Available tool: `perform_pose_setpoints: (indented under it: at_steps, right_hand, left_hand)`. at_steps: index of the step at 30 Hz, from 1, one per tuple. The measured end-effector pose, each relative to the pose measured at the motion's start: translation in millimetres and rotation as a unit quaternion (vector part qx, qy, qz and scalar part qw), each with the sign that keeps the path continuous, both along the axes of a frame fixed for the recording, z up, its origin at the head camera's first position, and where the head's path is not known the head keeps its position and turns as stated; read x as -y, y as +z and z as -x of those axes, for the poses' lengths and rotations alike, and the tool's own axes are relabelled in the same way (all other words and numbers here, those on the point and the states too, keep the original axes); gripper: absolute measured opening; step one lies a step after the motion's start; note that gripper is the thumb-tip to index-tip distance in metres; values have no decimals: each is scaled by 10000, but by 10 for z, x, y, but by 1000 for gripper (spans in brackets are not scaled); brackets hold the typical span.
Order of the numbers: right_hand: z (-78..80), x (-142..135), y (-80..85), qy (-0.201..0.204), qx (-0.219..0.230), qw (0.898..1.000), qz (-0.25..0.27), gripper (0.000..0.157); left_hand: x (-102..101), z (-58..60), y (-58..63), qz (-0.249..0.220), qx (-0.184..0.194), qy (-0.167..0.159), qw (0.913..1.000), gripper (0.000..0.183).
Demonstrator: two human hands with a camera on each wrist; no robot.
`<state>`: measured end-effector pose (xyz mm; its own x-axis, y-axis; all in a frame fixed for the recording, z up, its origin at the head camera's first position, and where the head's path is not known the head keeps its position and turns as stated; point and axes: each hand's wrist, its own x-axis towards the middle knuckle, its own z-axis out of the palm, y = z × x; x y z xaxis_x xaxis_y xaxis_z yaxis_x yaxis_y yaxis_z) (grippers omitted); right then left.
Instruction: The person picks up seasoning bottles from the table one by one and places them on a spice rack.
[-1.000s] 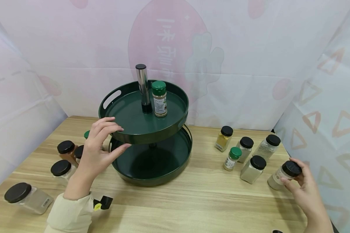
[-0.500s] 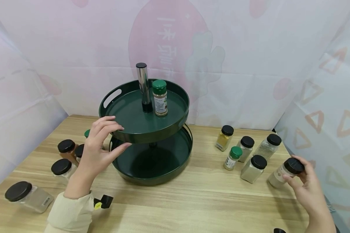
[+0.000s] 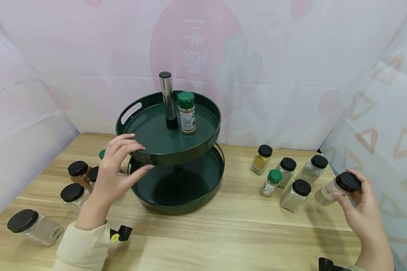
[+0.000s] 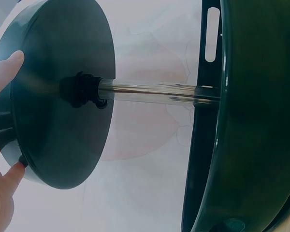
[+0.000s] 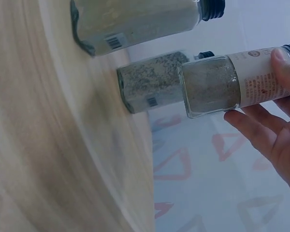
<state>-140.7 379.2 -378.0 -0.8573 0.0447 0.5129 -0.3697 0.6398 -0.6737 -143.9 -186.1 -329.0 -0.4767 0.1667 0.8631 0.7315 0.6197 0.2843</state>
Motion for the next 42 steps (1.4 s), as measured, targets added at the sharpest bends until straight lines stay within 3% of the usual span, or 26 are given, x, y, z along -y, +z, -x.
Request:
perform_pose_setpoints:
  at_steps: [14, 23, 30, 33, 37, 42]
  right_hand:
    - [64, 79, 280, 202, 95, 9997, 39, 74]
    - [132, 228, 475, 383, -277, 9988, -133, 74]
    - [203, 357, 602, 793, -284, 9963, 147, 75]
    - [238, 425, 646, 1332, -237, 9877, 789, 75]
    - [296, 537, 702, 2014, -234, 9662, 1590, 73]
    - [373, 690, 771, 2410, -256, 9532, 1805, 72]
  left_hand:
    - [0, 5, 0, 12, -2, 32, 10000, 48]
    - [3, 0, -5, 16, 36, 35, 10000, 48]
    - [4, -5, -5, 7, 54, 55, 10000, 48]
    - [4, -5, -3, 2, 41, 50, 10000, 48]
    - [4, -1, 0, -1, 12, 38, 10000, 48]
    - [5, 0, 2, -6, -7, 31, 10000, 48]
